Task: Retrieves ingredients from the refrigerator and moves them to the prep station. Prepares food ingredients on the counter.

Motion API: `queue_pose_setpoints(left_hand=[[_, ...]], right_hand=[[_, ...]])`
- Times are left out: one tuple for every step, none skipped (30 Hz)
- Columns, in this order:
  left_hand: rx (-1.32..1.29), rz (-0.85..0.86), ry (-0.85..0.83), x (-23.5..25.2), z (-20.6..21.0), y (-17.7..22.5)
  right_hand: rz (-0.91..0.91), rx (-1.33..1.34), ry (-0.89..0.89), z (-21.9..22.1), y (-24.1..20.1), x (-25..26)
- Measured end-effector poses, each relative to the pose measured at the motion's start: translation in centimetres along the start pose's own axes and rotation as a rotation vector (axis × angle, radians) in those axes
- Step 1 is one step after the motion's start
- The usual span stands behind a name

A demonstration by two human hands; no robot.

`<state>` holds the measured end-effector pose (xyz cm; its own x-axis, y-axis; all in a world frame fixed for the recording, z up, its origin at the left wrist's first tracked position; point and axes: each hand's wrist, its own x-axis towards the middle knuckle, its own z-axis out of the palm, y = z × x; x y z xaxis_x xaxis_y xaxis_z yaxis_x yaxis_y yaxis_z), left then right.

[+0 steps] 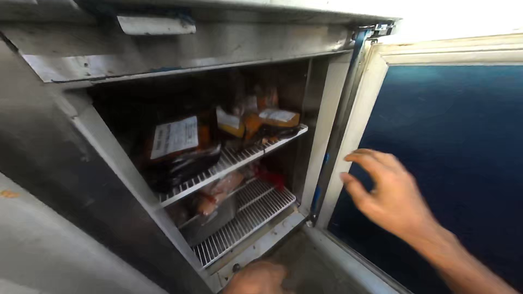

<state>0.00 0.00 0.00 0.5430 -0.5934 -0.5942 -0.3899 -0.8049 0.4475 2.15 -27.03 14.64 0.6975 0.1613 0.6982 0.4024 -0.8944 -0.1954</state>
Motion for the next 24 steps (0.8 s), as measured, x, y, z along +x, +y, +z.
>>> queue_pose_setpoints(left_hand=[[-0.005,-0.023,0.019,0.1,-0.1,-0.7],[-0.021,-0.039,0.031,0.2,-0.2,-1.3],[-0.035,-0.039,0.027,0.4,-0.5,-1.9],[-0.051,-0.035,0.024,0.6,-0.7,-2.4],[-0.074,-0.034,0.026,0.6,-0.8,-2.9],[-0.101,-0.040,0.035,0.5,-0.9,-3.2],[-0.127,-0.042,0.053,0.3,-0.9,-3.6],[-0.144,-0.040,0.061,0.1,-1.0,-3.8],[-0.154,-0.032,0.067,0.0,-0.9,-4.2],[-0.157,-0.021,0.076,-0.1,-0.9,-4.5],[-0.158,-0.013,0.083,-0.2,-1.0,-4.8],[-0.155,-0.009,0.087,-0.5,-1.2,-5.1],[-0.157,-0.008,0.091,-0.7,-1.3,-5.3],[-0.161,-0.011,0.097,-0.9,-1.4,-5.5],[-0.166,-0.011,0.097,-1.1,-1.5,-5.6],[-0.166,-0.010,0.093,-1.4,-1.6,-5.6],[-0.166,-0.009,0.081,-1.7,-1.8,-5.5],[-0.170,-0.009,0.070,-2.0,-1.9,-5.3],[-0.171,-0.007,0.067,-2.1,-2.0,-5.3],[-0.173,-0.005,0.070,-2.2,-2.0,-5.3],[-0.176,-0.004,0.079,-2.3,-1.9,-5.4],[-0.176,-0.011,0.082,-2.3,-2.0,-5.5],[-0.182,-0.027,0.083,-2.2,-2.0,-5.5],[-0.196,-0.041,0.083,-2.2,-2.0,-5.5]], right_hand=[[0.003,0.043,-0.040,1.6,-0.9,1.1],[0.012,0.073,-0.090,3.0,-1.6,2.4],[0.014,0.085,-0.130,4.2,-2.0,3.9],[0.012,0.080,-0.158,5.2,-2.2,5.6],[0.003,0.052,-0.165,6.2,-2.4,7.3],[-0.016,-0.001,-0.158,7.2,-2.6,8.8],[-0.045,-0.060,-0.141,8.3,-2.6,10.1],[-0.075,-0.111,-0.129,9.6,-2.5,11.1],[-0.106,-0.155,-0.113,11.2,-2.3,11.6],[-0.120,-0.184,-0.103,12.8,-2.2,11.7],[-0.129,-0.214,-0.091,14.2,-2.1,11.6],[-0.128,-0.245,-0.085,15.1,-2.2,11.5],[-0.110,-0.261,-0.093,15.5,-2.5,11.4],[-0.095,-0.266,-0.094,15.7,-2.8,11.5],[-0.090,-0.267,-0.092,15.6,-2.9,11.5],[-0.092,-0.268,-0.086,15.6,-2.9,11.6],[-0.096,-0.267,-0.084,15.4,-2.9,11.6],[-0.089,-0.260,-0.096,15.1,-3.0,11.7],[-0.068,-0.250,-0.125,14.7,-3.3,11.8],[-0.045,-0.243,-0.154,14.2,-3.8,11.9],[-0.026,-0.242,-0.174,13.6,-4.4,11.9],[-0.023,-0.248,-0.181,13.0,-5.3,11.8],[-0.055,-0.242,-0.153,12.5,-6.5,11.6],[-0.122,-0.217,-0.090,12.0,-7.9,11.1]])
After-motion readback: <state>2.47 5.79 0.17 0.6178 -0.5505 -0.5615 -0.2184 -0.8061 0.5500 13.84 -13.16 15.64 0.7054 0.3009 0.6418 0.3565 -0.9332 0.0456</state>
